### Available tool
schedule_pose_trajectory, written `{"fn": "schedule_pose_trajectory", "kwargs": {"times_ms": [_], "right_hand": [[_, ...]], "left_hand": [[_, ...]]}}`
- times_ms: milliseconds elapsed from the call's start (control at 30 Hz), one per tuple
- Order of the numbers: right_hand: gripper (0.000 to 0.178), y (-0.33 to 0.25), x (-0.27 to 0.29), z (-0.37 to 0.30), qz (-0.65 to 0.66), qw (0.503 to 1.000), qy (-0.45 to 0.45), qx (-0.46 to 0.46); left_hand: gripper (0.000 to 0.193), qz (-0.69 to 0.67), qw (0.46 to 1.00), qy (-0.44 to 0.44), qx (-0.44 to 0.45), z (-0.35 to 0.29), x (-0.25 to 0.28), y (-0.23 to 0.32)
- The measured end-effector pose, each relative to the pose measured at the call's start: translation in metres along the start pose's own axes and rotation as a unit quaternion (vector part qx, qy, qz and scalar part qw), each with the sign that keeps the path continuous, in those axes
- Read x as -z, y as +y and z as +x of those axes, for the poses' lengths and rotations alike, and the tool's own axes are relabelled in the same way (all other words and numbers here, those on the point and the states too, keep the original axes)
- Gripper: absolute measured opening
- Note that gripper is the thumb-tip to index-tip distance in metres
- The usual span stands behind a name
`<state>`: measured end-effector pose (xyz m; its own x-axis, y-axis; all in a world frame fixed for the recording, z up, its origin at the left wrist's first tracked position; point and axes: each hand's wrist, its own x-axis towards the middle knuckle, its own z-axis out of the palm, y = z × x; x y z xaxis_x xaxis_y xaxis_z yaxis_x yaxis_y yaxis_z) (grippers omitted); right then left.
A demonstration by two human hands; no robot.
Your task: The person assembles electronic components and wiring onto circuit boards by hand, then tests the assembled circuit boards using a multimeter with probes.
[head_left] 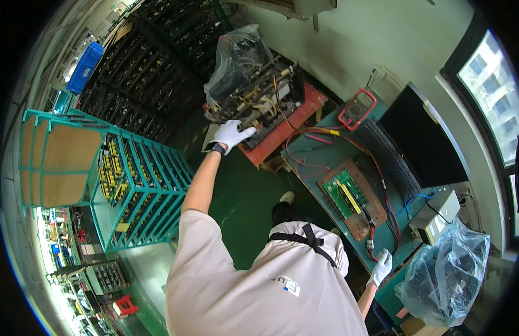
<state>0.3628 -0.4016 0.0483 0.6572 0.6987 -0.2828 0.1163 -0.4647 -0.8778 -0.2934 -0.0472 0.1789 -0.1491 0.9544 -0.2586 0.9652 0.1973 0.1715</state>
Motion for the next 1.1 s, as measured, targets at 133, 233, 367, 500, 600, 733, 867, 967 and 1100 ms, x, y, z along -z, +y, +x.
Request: {"fn": "schedule_pose_trajectory", "kwargs": {"times_ms": [133, 233, 367, 500, 600, 733, 867, 967, 1100], "right_hand": [[0.023, 0.002, -0.064, -0.062, -0.074, 0.997, -0.020, -0.031], [0.022, 0.006, -0.128, -0.119, -0.090, 0.993, -0.051, -0.057], [0.022, 0.024, -0.180, -0.173, -0.145, 0.983, -0.086, -0.066], [0.027, 0.054, -0.208, -0.213, -0.158, 0.977, -0.076, -0.123], [0.028, 0.105, -0.220, -0.239, -0.069, 0.979, -0.050, -0.183], [0.033, 0.159, -0.246, -0.255, -0.075, 0.978, -0.073, -0.181], [0.028, 0.181, -0.274, -0.256, 0.150, 0.955, -0.087, -0.239], [0.025, 0.133, -0.274, -0.258, 0.113, 0.959, -0.056, -0.253], [0.028, 0.119, -0.268, -0.251, 0.039, 0.967, -0.092, -0.233]], "left_hand": [[0.067, 0.135, 0.991, -0.013, -0.006, 0.078, 0.048, -0.056], [0.055, 0.136, 0.988, 0.045, -0.051, 0.110, 0.044, -0.105], [0.046, 0.153, 0.983, 0.037, -0.093, 0.142, 0.039, -0.119], [0.027, 0.159, 0.968, 0.079, -0.176, 0.148, 0.036, -0.130], [0.028, 0.123, 0.944, 0.145, -0.269, 0.150, 0.030, -0.156], [0.028, 0.091, 0.939, 0.174, -0.282, 0.146, 0.036, -0.153], [0.036, 0.095, 0.937, 0.146, -0.303, 0.153, 0.034, -0.162], [0.036, 0.095, 0.935, 0.136, -0.315, 0.153, 0.034, -0.147], [0.037, 0.099, 0.933, 0.134, -0.320, 0.152, 0.029, -0.161]]}}
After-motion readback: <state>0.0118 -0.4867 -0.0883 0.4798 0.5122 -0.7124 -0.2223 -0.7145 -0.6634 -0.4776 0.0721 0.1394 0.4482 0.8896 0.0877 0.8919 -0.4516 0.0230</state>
